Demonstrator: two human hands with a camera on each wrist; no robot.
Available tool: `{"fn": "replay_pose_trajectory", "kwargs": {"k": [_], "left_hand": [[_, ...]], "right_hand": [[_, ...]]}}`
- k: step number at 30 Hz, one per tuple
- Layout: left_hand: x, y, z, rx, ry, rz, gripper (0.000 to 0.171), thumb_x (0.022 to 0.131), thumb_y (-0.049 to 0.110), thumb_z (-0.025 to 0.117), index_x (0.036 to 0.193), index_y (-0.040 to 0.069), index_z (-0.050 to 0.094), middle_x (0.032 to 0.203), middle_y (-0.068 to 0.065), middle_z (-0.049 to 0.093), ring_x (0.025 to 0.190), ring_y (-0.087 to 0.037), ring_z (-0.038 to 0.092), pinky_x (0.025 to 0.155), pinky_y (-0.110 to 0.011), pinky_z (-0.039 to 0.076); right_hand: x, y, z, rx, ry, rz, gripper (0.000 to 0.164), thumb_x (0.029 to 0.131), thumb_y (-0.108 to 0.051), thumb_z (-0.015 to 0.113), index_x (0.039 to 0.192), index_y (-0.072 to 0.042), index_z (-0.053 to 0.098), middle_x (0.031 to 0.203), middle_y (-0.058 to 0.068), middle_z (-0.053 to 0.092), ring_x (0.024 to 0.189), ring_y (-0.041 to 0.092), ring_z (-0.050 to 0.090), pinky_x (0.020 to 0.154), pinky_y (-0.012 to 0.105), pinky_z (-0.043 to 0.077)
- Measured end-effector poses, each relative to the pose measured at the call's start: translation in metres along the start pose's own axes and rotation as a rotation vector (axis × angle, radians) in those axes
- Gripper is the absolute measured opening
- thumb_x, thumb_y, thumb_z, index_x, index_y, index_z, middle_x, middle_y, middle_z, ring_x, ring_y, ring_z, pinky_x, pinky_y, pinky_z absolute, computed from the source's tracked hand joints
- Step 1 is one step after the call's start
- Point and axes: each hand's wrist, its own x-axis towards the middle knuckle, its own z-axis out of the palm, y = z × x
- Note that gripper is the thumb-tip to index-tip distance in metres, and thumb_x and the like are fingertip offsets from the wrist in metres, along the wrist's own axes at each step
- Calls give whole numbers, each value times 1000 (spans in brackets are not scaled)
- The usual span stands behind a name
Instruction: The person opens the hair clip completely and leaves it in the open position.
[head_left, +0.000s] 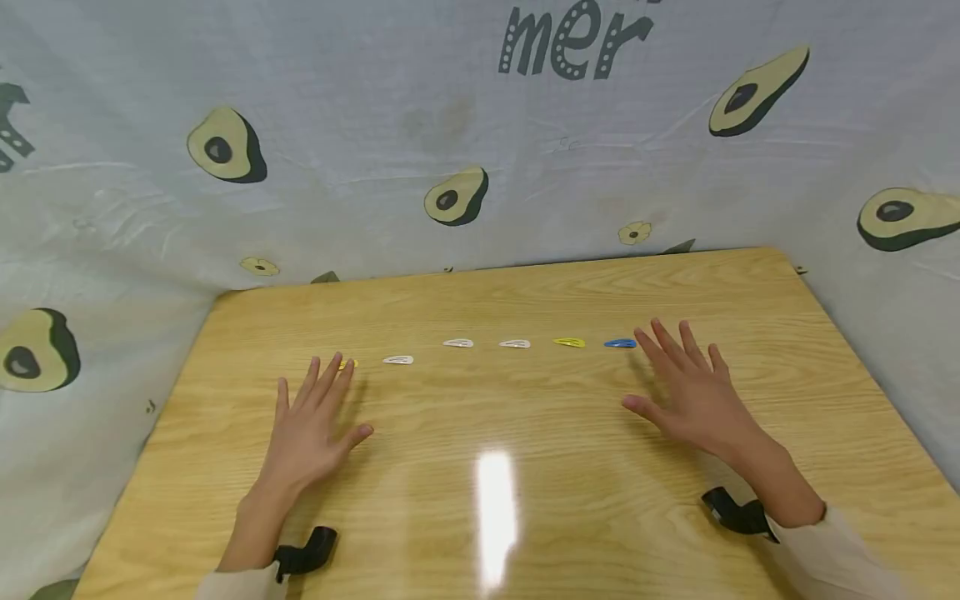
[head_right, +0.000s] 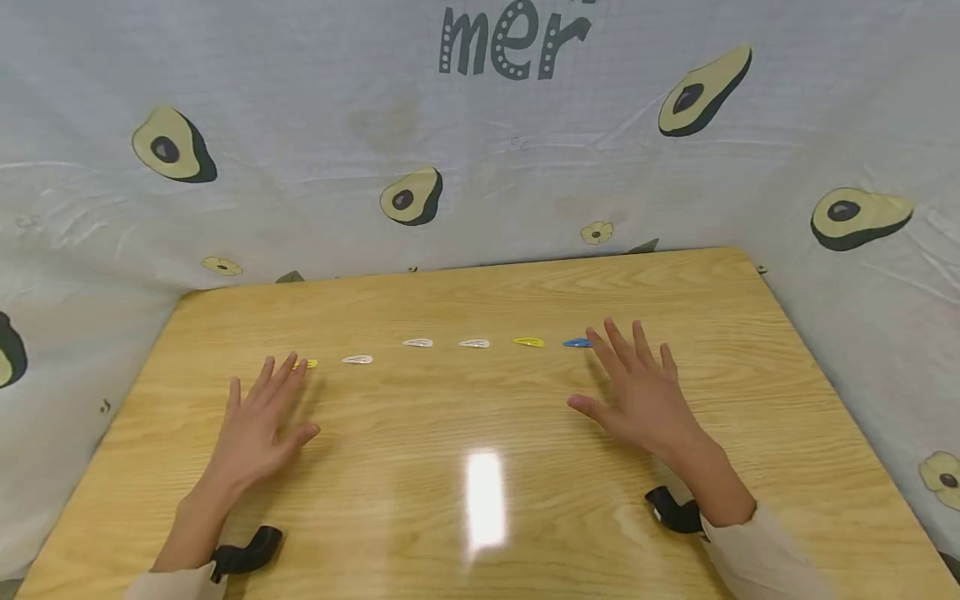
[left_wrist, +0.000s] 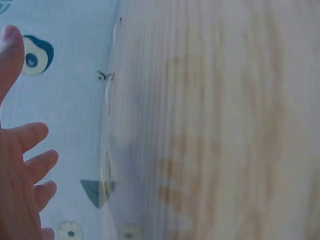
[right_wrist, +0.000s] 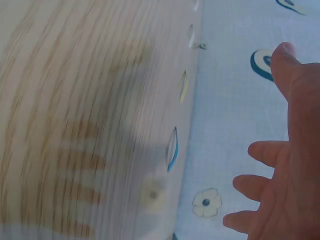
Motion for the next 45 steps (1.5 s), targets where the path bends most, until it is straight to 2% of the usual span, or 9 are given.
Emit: {"fn": "replay_pose_trajectory", "kwargs": {"k": [5, 10, 17, 20, 26, 34, 38, 41, 45], "left_hand": [[-12, -14, 0, -75, 42, -57, 83, 91, 63, 46, 152, 11, 24, 155, -13, 23, 142, -36, 12, 106, -64, -1], [-18, -24, 0, -158, 94, -97, 80, 93, 57, 48, 152, 10, 23, 155, -15, 23, 143, -35, 11, 107, -64, -2], [-12, -30, 2, -289, 143, -107, 71, 97, 43, 52, 148, 0, 28, 150, -24, 29, 139, -44, 18, 105, -65, 11], [-11, -31, 3, -356, 149, -152, 67, 95, 35, 58, 145, -3, 34, 145, -28, 33, 136, -47, 22, 103, -67, 17], [-10, -31, 5, -386, 133, -266, 61, 92, 29, 64, 140, -3, 42, 139, -28, 41, 129, -49, 32, 98, -65, 26], [-6, -35, 16, -409, 205, -337, 47, 88, 17, 71, 126, -6, 54, 118, -24, 54, 111, -41, 45, 92, -55, 32], [-1, -44, 21, -500, 246, -460, 38, 90, 14, 68, 122, -5, 58, 113, -19, 56, 100, -26, 47, 86, -37, 36], [7, -49, 23, -517, 265, -523, 33, 91, 13, 67, 119, -3, 62, 108, -15, 56, 91, -17, 47, 78, -23, 37], [18, -55, 25, -482, 257, -518, 29, 88, 11, 70, 112, -4, 65, 102, -14, 55, 84, -15, 46, 72, -17, 37]], "right_hand": [[9, -16, 14, 45, 23, -26, 86, 88, -52, 62, 154, -18, 18, 157, 13, 17, 143, 36, 4, 103, 68, 9], [20, -29, 29, 104, 58, -72, 85, 87, -51, 63, 153, -17, 22, 155, 13, 23, 142, 38, 12, 104, 66, 13], [32, -47, 49, 213, 108, -138, 79, 87, -48, 65, 150, -14, 30, 152, 10, 31, 140, 36, 22, 102, 63, 21], [34, -62, 57, 261, 93, -168, 78, 88, -49, 64, 150, -14, 32, 151, 10, 33, 139, 33, 25, 102, 62, 26], [39, -91, 68, 338, 45, -217, 76, 90, -53, 58, 150, -15, 31, 150, 6, 35, 136, 27, 32, 103, 54, 30], [41, -104, 78, 429, -12, -195, 69, 91, -49, 61, 148, -18, 37, 144, 2, 42, 131, 20, 38, 102, 48, 35], [43, -109, 83, 479, -10, -210, 65, 91, -45, 63, 145, -15, 42, 133, -2, 52, 125, 15, 43, 99, 45, 38], [45, -112, 85, 519, 8, -238, 61, 91, -39, 65, 142, -12, 46, 122, -2, 59, 117, 15, 48, 95, 43, 41], [47, -116, 88, 556, 7, -247, 57, 90, -34, 67, 139, -10, 49, 114, -2, 62, 110, 15, 52, 90, 40, 43]]}}
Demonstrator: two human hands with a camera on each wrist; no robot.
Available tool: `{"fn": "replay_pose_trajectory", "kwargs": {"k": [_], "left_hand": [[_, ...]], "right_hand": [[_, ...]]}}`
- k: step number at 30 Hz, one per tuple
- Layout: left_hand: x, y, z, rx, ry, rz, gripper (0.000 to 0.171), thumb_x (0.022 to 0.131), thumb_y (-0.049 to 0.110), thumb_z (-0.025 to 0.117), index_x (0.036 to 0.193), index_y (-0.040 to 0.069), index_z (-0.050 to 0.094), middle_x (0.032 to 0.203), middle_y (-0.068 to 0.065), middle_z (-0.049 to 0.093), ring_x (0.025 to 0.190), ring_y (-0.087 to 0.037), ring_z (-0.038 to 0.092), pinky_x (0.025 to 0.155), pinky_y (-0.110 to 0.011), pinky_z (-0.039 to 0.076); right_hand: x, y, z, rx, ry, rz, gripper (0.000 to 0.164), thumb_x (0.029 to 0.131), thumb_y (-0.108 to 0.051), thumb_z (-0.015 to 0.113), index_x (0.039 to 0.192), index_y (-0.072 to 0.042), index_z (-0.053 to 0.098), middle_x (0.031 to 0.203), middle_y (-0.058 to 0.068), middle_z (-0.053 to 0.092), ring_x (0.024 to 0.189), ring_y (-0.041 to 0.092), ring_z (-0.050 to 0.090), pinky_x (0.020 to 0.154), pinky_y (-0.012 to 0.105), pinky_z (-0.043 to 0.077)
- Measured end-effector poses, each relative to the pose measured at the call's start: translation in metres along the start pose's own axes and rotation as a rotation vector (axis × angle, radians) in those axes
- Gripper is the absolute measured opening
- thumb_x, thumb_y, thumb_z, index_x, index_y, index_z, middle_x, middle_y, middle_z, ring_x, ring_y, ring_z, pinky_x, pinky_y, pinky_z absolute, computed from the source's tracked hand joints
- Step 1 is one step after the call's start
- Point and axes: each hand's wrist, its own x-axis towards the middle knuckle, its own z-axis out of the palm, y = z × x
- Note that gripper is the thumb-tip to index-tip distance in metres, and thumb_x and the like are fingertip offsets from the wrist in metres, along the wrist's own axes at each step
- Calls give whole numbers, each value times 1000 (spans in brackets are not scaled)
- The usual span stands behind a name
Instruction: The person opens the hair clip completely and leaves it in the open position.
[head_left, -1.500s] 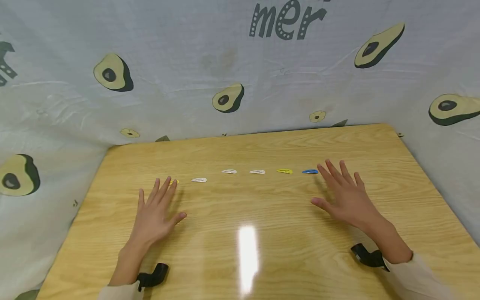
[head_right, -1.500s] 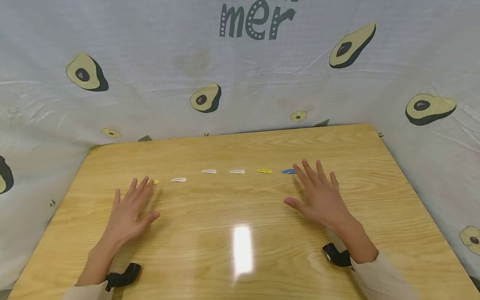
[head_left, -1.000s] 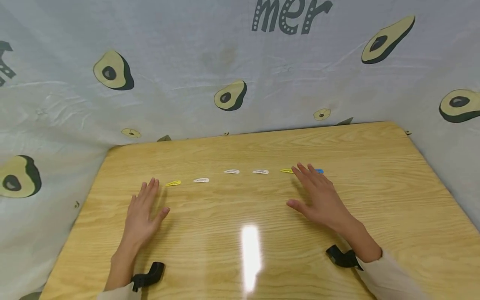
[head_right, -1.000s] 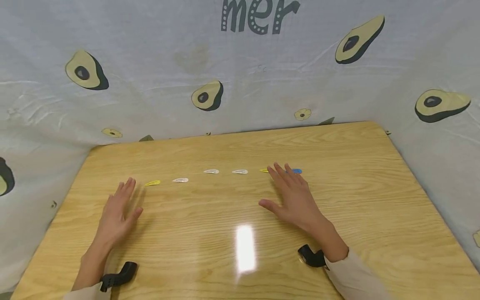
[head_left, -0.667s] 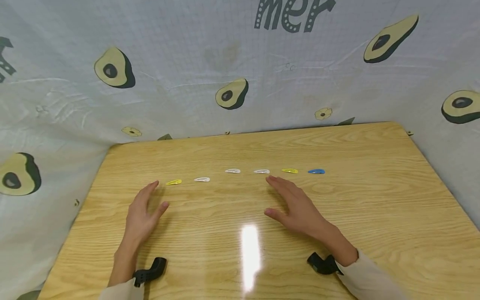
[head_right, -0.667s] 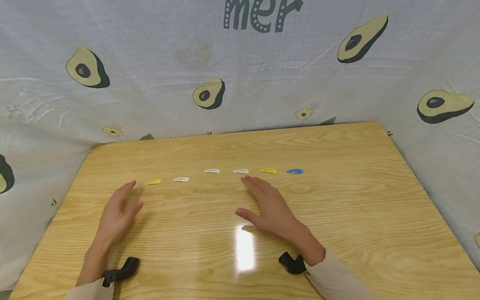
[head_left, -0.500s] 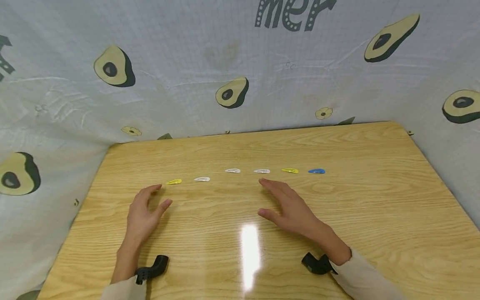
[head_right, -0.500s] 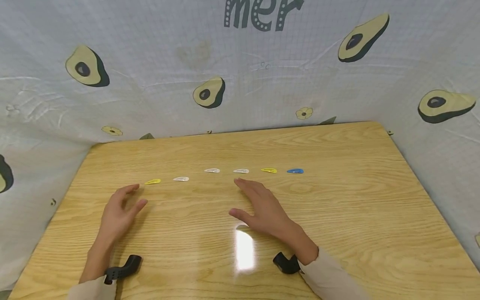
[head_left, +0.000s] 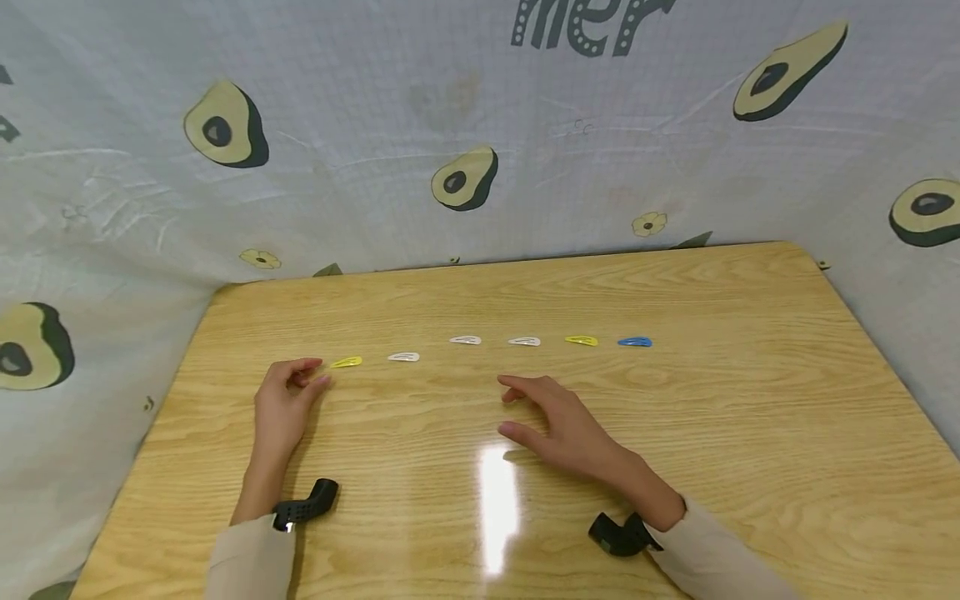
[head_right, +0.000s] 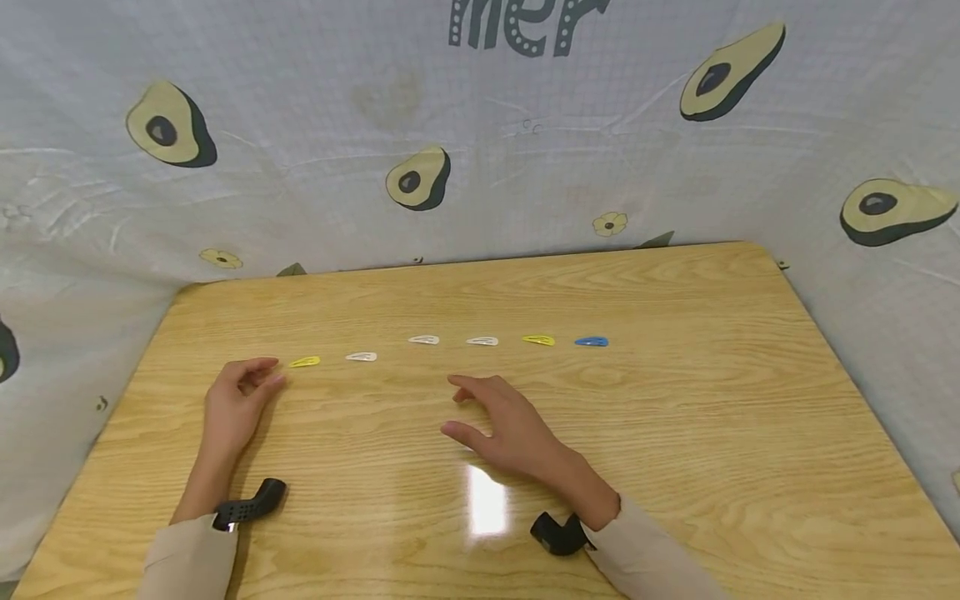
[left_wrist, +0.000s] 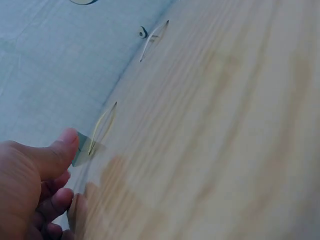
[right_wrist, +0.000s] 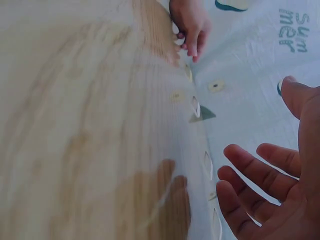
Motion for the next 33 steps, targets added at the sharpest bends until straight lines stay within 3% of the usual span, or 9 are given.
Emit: {"fn": "replay_pose_trajectory", "kwargs": {"k": [15, 27, 33], "left_hand": [[25, 1, -1, 109, -93, 108, 19, 87, 10, 71, 98, -4, 67, 93, -16, 55, 79, -21, 47, 67, -23, 36], [35, -2, -3, 141, -185, 100, 15, 87, 11, 71, 92, -3, 68, 92, -13, 54, 76, -21, 48, 65, -24, 38], [40, 0, -7, 117, -278, 86, 14, 88, 9, 69, 94, -4, 65, 93, -14, 53, 75, -22, 48, 62, -24, 40]], "right_hand": [[18, -9, 12, 118, -78, 78, 51, 94, -37, 62, 136, -10, 52, 106, -6, 64, 82, 10, 56, 72, 30, 48], [42, -17, 24, 195, -135, 68, 51, 95, -38, 58, 136, -9, 51, 100, -12, 62, 75, 6, 59, 68, 26, 50], [52, -20, 31, 204, -163, 62, 50, 96, -37, 57, 136, -8, 51, 98, -12, 62, 78, 5, 58, 69, 25, 50]]}}
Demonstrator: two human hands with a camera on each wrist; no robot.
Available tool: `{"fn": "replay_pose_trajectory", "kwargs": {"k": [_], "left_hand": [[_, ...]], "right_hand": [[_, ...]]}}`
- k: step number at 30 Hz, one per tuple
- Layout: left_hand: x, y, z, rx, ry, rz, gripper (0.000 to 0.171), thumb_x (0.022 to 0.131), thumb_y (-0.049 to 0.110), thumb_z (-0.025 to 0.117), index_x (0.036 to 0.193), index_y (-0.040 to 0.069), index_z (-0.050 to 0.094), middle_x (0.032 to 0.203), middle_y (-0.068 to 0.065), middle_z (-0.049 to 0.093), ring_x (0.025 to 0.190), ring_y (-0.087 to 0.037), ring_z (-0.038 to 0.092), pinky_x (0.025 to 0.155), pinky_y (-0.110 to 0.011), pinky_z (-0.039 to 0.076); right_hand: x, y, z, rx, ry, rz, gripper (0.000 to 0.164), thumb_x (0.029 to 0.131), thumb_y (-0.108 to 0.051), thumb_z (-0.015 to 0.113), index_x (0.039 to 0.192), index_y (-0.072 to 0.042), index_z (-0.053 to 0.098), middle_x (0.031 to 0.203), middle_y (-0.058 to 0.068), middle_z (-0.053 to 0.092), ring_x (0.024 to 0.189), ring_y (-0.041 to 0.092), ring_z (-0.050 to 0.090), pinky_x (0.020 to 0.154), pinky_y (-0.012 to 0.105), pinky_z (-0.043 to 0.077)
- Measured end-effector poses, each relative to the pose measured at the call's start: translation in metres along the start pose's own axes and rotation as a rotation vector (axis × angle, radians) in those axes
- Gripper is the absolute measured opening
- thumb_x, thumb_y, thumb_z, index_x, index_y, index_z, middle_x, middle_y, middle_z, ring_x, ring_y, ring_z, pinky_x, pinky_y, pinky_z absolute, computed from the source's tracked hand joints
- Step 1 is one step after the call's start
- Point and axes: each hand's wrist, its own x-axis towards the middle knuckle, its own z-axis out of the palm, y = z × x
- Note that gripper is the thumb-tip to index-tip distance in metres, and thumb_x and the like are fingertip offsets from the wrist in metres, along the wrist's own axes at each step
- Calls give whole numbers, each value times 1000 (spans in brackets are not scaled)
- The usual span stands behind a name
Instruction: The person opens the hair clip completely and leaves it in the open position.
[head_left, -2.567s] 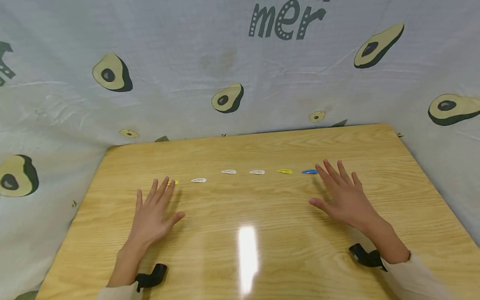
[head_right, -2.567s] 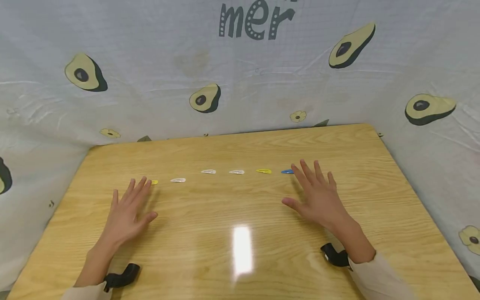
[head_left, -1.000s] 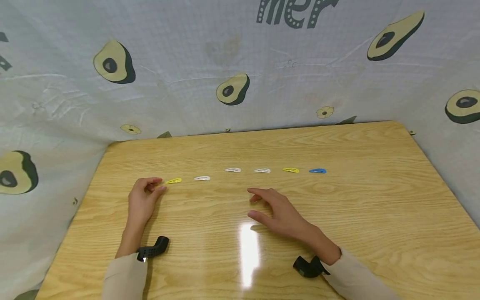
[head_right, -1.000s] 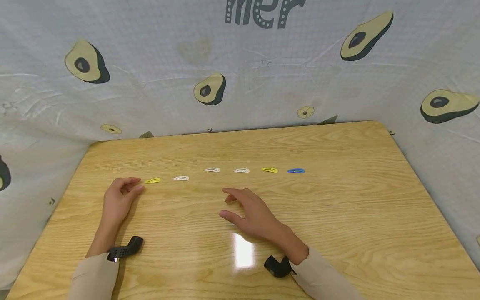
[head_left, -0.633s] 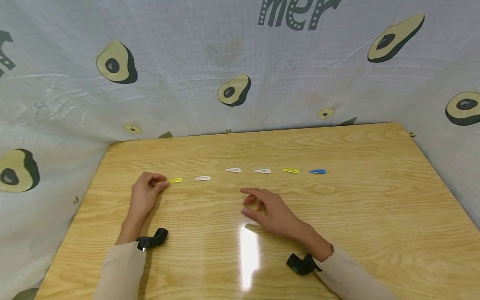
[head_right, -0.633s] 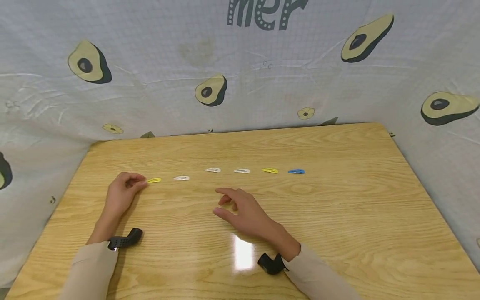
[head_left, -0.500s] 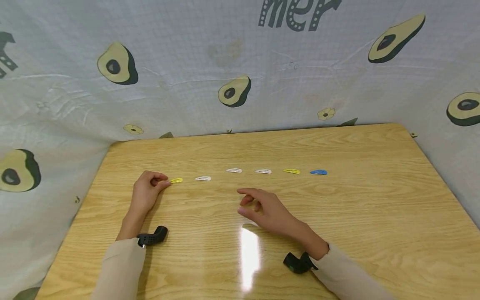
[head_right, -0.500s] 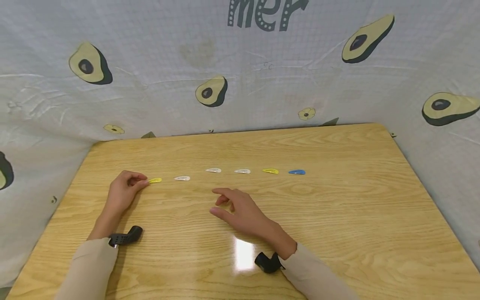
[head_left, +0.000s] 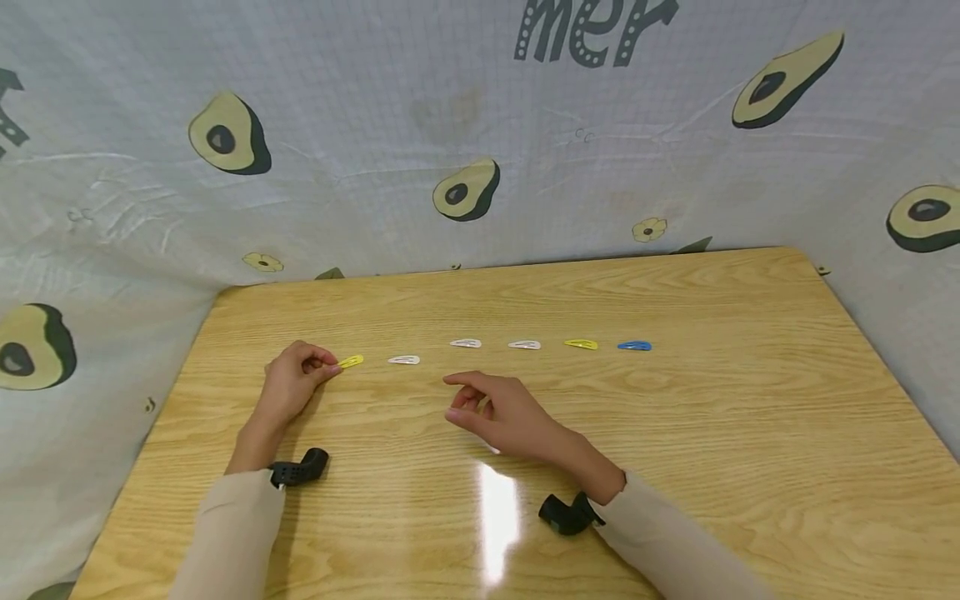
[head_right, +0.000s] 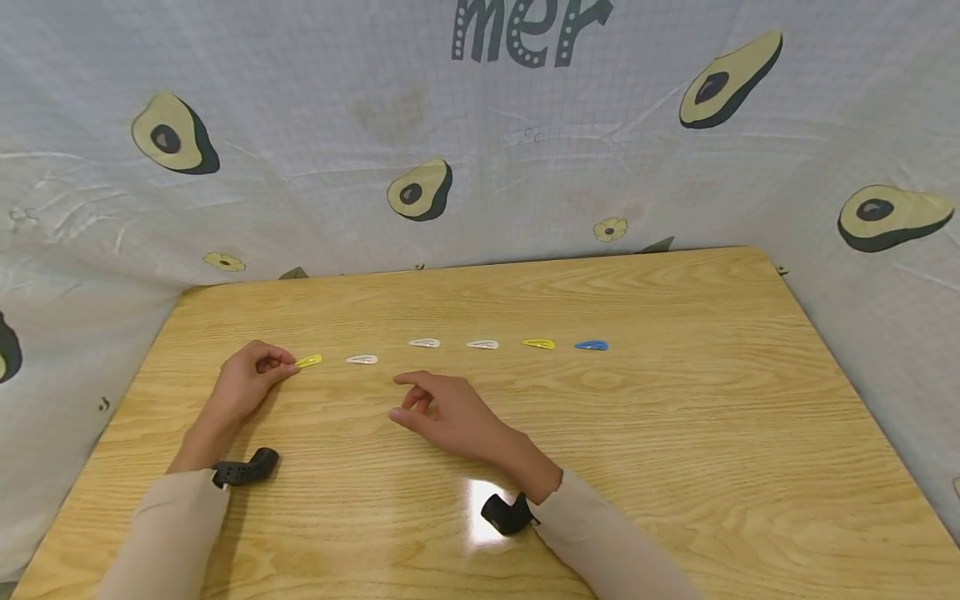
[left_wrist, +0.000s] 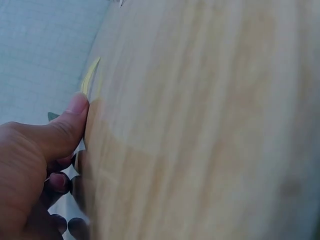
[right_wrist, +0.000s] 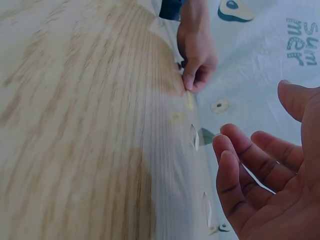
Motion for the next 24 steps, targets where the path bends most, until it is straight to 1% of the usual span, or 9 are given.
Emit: {"fn": "replay_pose_trajectory", "kwargs": {"k": [5, 6, 7, 9, 12, 15, 18, 23, 24], "left_hand": [[0, 3, -6, 13, -59, -19, 16, 91, 12, 67, 94, -3, 65, 92, -12, 52, 75, -22, 45, 63, -30, 38], [-1, 3, -7, 18, -62, -18, 16, 91, 13, 66, 93, -2, 65, 91, -12, 53, 75, -22, 44, 69, -33, 37], [-1, 3, -8, 25, -64, -12, 16, 91, 14, 67, 93, -2, 66, 90, -12, 54, 76, -23, 44, 75, -37, 35], [-2, 4, -9, 37, -64, 7, 15, 90, 15, 67, 92, 0, 66, 87, -11, 57, 76, -23, 43, 82, -46, 27], [-4, 5, -11, 60, -58, 45, 12, 89, 14, 69, 90, 2, 66, 83, -10, 61, 77, -24, 43, 83, -53, 17], [-5, 7, -12, 86, -54, 89, 10, 87, 12, 70, 88, 3, 67, 82, -9, 62, 78, -24, 45, 79, -51, 18], [-5, 11, -13, 104, -51, 115, 9, 85, 11, 72, 86, 4, 68, 81, -8, 61, 79, -24, 45, 77, -49, 18], [-6, 18, -15, 103, -63, 106, 10, 86, 12, 72, 86, 3, 67, 80, -7, 59, 76, -22, 44, 77, -47, 18], [-6, 19, -16, 102, -65, 104, 10, 86, 13, 71, 87, 3, 67, 81, -7, 59, 76, -22, 44, 77, -46, 20]], "right_hand": [[9, -4, 3, 21, -21, 3, 49, 96, -37, 57, 136, -8, 52, 98, -11, 62, 81, 5, 59, 70, 25, 50], [11, -5, 4, 23, -25, 4, 49, 96, -37, 57, 136, -8, 52, 99, -11, 62, 81, 5, 58, 70, 25, 50], [13, -6, 5, 27, -28, 5, 49, 96, -37, 57, 136, -8, 52, 99, -11, 62, 82, 4, 58, 70, 24, 50], [17, -7, 6, 31, -32, 7, 49, 97, -36, 57, 136, -8, 52, 99, -10, 62, 82, 4, 59, 71, 24, 50], [25, -10, 9, 46, -34, 5, 48, 96, -35, 57, 135, -8, 52, 100, -8, 64, 81, 4, 60, 71, 23, 50], [34, -14, 11, 63, -33, 8, 47, 96, -33, 59, 135, -7, 52, 101, -4, 67, 79, 4, 61, 73, 23, 50], [43, -17, 14, 72, -31, 23, 47, 95, -32, 61, 135, -7, 52, 101, -3, 69, 79, 4, 62, 74, 23, 49], [58, -20, 20, 94, -26, 35, 46, 95, -31, 61, 134, -7, 53, 102, -3, 69, 82, 3, 62, 74, 21, 49], [61, -21, 21, 98, -22, 38, 46, 95, -31, 61, 133, -7, 53, 102, -3, 69, 82, 3, 62, 74, 21, 49]]}}
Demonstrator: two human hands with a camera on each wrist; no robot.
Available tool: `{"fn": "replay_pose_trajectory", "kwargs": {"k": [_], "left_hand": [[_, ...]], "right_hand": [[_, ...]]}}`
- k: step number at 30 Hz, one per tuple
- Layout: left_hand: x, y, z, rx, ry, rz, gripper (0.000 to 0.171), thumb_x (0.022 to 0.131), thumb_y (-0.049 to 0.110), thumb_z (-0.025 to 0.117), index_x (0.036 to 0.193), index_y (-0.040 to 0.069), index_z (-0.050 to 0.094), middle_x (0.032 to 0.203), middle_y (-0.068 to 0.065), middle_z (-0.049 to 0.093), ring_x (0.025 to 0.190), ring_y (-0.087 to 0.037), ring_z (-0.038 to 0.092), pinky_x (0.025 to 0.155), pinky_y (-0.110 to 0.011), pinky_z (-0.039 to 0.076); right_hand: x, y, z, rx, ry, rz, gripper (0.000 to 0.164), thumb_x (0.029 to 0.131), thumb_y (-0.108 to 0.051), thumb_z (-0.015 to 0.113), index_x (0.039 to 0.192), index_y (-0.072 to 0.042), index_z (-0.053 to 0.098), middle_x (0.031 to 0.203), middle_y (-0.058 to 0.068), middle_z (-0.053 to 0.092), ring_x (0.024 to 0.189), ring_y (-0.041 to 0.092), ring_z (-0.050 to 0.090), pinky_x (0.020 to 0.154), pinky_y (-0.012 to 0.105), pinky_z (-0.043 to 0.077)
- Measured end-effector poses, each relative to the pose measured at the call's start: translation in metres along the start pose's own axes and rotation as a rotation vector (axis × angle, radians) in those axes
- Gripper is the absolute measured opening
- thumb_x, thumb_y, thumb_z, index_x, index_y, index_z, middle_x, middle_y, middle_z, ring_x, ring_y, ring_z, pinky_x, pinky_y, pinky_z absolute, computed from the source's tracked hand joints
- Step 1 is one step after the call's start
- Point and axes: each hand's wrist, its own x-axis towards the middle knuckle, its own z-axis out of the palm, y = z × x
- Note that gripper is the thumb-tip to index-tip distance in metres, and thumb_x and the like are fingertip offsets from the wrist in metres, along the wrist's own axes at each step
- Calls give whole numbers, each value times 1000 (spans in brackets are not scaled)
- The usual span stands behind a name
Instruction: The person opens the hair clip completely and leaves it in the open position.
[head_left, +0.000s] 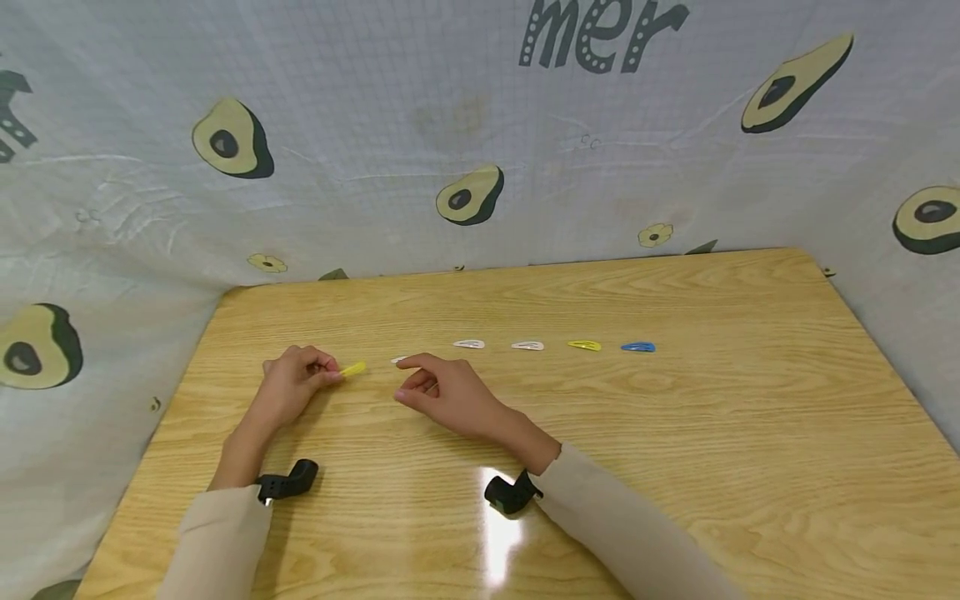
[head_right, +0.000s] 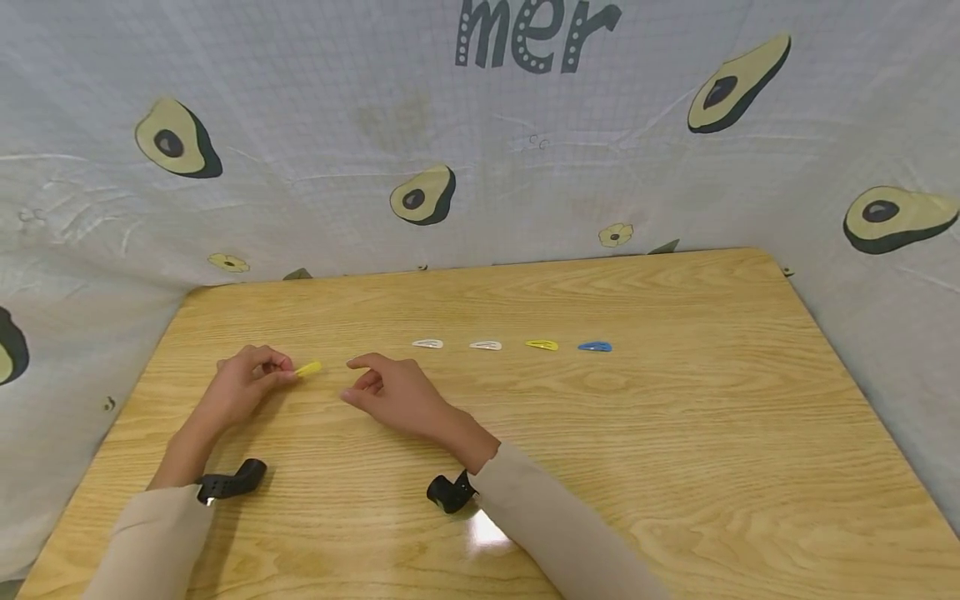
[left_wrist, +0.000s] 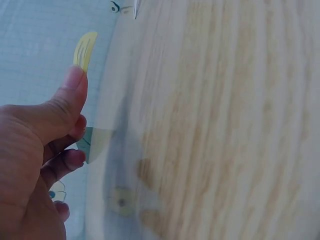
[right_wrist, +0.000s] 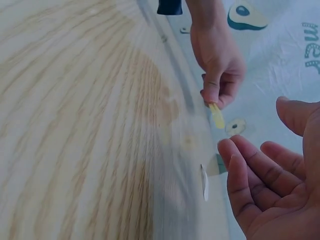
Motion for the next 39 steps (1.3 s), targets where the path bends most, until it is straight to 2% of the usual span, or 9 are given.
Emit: {"fn": "replay_pose_trajectory", "kwargs": {"k": [6, 13, 19, 23, 28, 34, 39], "left_hand": [[-6, 0, -1, -74, -27, 16, 8, 87, 13, 70, 88, 5, 67, 90, -9, 58, 85, -22, 47, 79, -41, 37], [-9, -1, -2, -120, -17, 66, 7, 86, 12, 71, 85, 7, 67, 87, -6, 59, 85, -17, 48, 86, -43, 37], [-9, 0, -3, -133, -28, 106, 7, 85, 11, 72, 83, 8, 66, 80, -1, 59, 80, -13, 48, 82, -35, 37], [-9, 1, -3, -149, -58, 118, 5, 86, 8, 70, 84, 7, 66, 80, 0, 60, 79, -14, 49, 79, -30, 39], [-10, 7, -2, -185, -96, 99, 5, 87, 8, 69, 84, 6, 66, 81, -1, 62, 77, -14, 51, 72, -26, 40], [-13, 8, 0, -193, -88, 65, 4, 87, 9, 71, 85, 7, 68, 80, -2, 63, 68, -16, 45, 60, -25, 37], [-15, 7, 2, -322, -110, 17, 10, 89, 9, 67, 91, -1, 67, 79, -11, 64, 68, -19, 57, 60, -26, 46]], "right_hand": [[18, -4, 11, 34, 53, 54, 45, 93, -32, 64, 129, -6, 57, 100, -4, 69, 87, 4, 63, 76, 20, 49], [33, -8, 26, 10, 65, 107, 43, 93, -27, 65, 130, -7, 56, 101, -1, 68, 89, 7, 63, 76, 21, 49], [41, -9, 38, -8, 78, 107, 38, 92, -22, 67, 126, -8, 58, 97, -1, 68, 84, 5, 63, 72, 17, 49], [44, -10, 44, -20, 118, 93, 31, 90, -17, 69, 118, -7, 62, 92, 1, 69, 80, 5, 63, 70, 16, 49], [46, -9, 49, -17, 168, 71, 16, 88, -13, 70, 103, -7, 68, 83, -2, 68, 72, 2, 61, 65, 15, 48], [45, -10, 49, 34, 181, 68, 7, 88, -10, 69, 94, -6, 69, 77, 1, 68, 65, 5, 63, 58, 16, 48], [43, -9, 47, 99, 193, 92, 9, 87, -11, 70, 94, -6, 70, 79, 4, 69, 68, 11, 67, 57, 18, 50]]}}
